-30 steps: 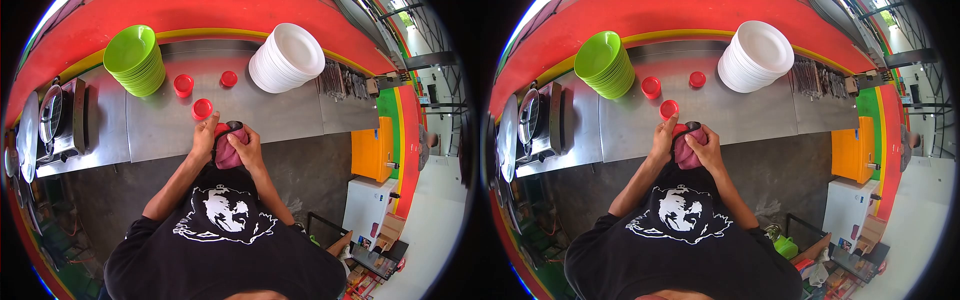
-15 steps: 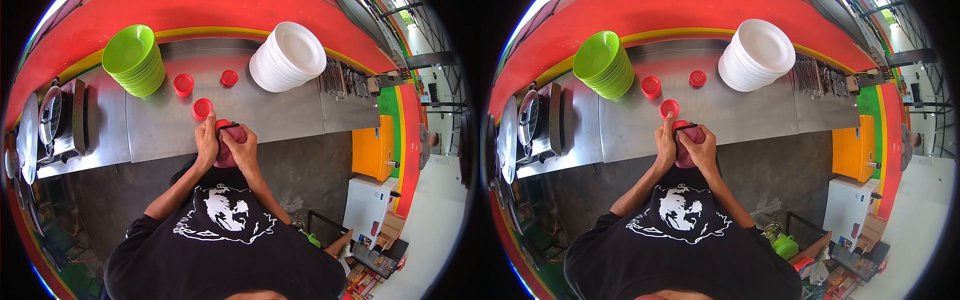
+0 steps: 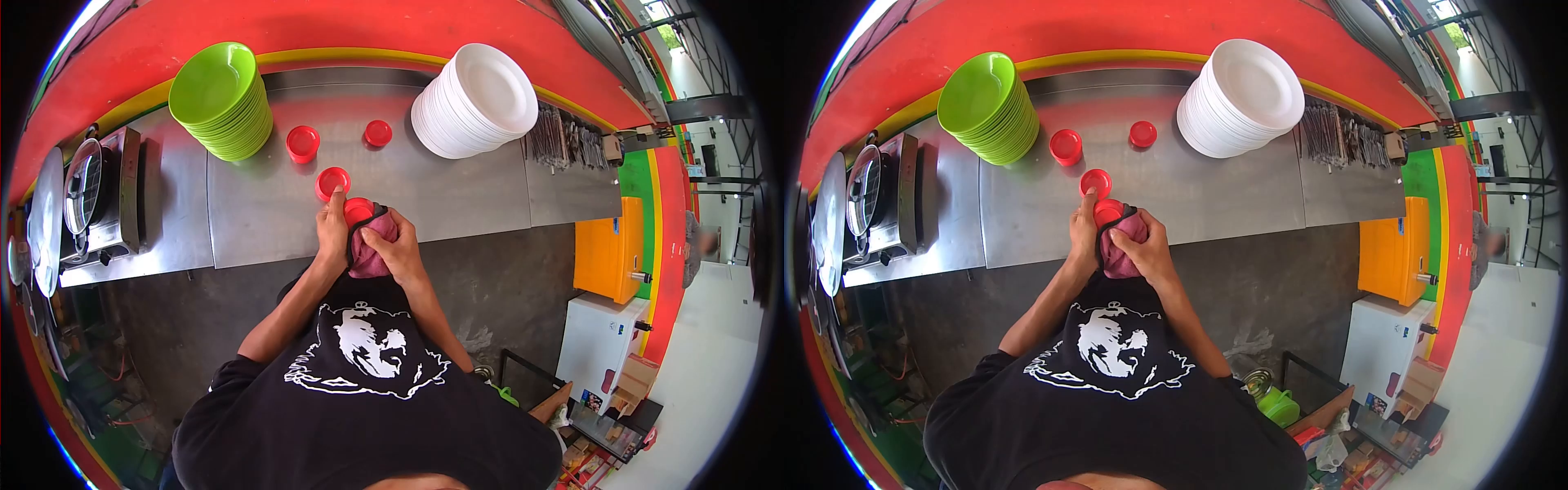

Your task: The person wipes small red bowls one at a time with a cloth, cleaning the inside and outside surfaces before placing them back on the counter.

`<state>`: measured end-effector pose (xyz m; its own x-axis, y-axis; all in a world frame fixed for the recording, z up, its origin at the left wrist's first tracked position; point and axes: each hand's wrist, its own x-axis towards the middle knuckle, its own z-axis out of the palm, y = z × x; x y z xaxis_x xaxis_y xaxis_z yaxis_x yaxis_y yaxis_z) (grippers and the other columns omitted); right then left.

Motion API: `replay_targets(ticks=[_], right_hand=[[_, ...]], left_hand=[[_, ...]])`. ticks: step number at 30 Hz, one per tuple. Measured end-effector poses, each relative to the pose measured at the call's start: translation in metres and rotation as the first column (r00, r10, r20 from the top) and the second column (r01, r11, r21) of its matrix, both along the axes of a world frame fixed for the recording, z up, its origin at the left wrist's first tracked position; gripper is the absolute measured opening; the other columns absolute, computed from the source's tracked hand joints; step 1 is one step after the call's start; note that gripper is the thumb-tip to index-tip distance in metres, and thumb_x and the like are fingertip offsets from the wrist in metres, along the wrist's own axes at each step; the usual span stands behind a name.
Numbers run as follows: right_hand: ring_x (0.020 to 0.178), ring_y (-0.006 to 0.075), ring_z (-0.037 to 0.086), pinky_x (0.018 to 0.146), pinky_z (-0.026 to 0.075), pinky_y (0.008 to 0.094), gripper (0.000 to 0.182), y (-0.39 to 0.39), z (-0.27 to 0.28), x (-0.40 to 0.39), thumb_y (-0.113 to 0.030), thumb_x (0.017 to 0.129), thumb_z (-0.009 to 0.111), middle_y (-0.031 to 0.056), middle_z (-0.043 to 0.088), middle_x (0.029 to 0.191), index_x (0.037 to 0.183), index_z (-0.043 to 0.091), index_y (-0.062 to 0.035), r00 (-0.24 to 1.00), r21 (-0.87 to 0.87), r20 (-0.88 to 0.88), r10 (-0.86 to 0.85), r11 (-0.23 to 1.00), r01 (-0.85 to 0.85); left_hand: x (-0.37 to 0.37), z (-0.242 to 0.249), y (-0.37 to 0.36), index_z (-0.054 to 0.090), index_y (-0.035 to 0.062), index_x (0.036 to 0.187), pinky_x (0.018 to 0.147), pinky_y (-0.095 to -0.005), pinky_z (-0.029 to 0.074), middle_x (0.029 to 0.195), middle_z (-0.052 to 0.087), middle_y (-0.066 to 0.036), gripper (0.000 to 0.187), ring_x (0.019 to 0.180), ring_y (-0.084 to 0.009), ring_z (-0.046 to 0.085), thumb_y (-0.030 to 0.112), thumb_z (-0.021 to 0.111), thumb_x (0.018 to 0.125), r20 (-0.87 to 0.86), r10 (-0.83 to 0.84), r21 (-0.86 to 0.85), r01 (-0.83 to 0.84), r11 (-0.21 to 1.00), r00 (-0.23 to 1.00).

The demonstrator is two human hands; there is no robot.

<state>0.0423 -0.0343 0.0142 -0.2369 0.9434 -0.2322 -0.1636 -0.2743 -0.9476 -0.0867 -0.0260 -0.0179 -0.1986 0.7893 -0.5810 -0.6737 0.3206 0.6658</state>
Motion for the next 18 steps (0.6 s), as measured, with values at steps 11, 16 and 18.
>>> replay_targets(ticks=[11,16,18], right_hand=[[0.079,0.0070,0.061,0.071,0.051,0.0246,0.021,0.020,-0.003,0.012,-0.015,0.088,0.073,0.0033,0.069,0.089,0.099,0.067,0.0017,0.993,0.018,0.112,-0.044,0.999,0.042],[0.082,0.0078,0.061,0.075,0.050,0.0258,0.018,0.019,-0.016,0.033,-0.019,0.096,0.062,0.0018,0.067,0.093,0.102,0.065,-0.0031,0.980,-0.171,-0.154,-0.124,0.980,0.098],[0.076,0.0107,0.062,0.073,0.051,0.0276,0.019,0.023,-0.021,0.044,-0.026,0.097,0.058,0.0008,0.066,0.089,0.099,0.064,-0.0073,0.966,-0.274,-0.203,-0.162,0.956,0.103]], left_hand=[[0.011,0.008,0.006,0.056,0.0124,0.067,0.048,-0.0232,0.032,0.062,0.051,0.007,0.049,0.053,-0.0039,0.040,0.048,0.052,0.102,-0.214,-0.051,0.186,0.092,0.978,0.975],[0.022,0.022,0.022,0.052,0.0150,0.066,0.048,-0.0248,0.031,0.061,0.049,0.006,0.050,0.053,-0.0036,0.040,0.049,0.049,0.103,-0.032,0.056,0.087,-0.053,0.995,0.998],[0.018,0.010,0.026,0.053,0.0152,0.067,0.049,-0.0249,0.035,0.064,0.053,0.006,0.049,0.054,-0.0043,0.044,0.048,0.049,0.103,0.001,0.070,0.068,-0.070,0.995,0.998]])
